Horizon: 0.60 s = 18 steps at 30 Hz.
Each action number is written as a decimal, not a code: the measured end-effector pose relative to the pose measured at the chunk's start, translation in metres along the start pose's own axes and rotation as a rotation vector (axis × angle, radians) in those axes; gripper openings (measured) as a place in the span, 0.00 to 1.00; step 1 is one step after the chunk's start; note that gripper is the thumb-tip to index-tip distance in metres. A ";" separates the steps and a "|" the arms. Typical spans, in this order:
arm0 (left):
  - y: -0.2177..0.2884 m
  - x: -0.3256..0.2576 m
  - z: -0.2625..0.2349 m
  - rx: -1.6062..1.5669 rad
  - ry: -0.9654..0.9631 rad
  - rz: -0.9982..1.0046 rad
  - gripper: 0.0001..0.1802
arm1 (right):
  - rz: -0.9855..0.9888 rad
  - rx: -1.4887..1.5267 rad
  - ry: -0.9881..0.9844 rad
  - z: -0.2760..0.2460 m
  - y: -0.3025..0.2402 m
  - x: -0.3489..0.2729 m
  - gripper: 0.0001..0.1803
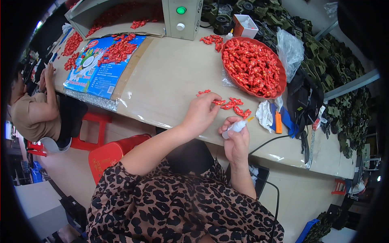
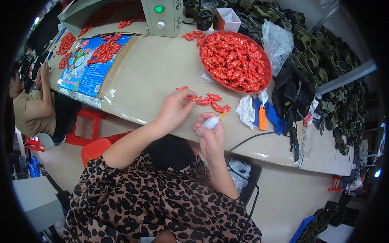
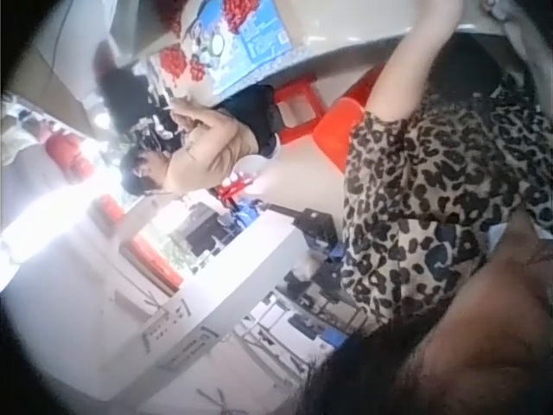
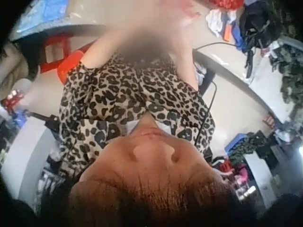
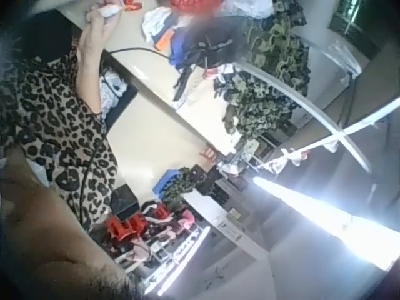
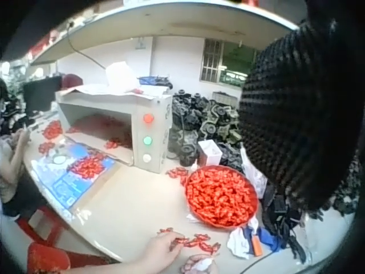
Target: The person takes small plastic components from a dispenser and applies adhesive to the pieces using a glue bottle, assembling them together by hand.
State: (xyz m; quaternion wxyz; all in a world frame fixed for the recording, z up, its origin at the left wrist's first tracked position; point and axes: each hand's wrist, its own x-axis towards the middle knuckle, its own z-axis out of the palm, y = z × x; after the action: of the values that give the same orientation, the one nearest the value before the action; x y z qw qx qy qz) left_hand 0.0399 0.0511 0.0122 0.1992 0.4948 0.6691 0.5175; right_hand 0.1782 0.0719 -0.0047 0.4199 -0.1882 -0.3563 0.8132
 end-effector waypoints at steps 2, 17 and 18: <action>-0.014 0.009 0.006 0.131 0.024 0.121 0.09 | 0.004 0.025 -0.069 0.001 0.002 0.000 0.15; -0.034 0.069 -0.081 0.062 -0.162 0.109 0.08 | -0.071 -0.287 0.006 0.016 0.002 0.017 0.15; -0.041 0.080 -0.096 0.122 -0.168 0.128 0.07 | -0.071 -0.310 0.006 0.016 0.003 0.020 0.15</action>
State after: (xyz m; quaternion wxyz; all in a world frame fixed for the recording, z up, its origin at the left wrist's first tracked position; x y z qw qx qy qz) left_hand -0.0880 0.0747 0.0322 0.1905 0.5893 0.6474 0.4441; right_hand 0.1552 0.0798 0.0040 0.4154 -0.2404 -0.4829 0.7324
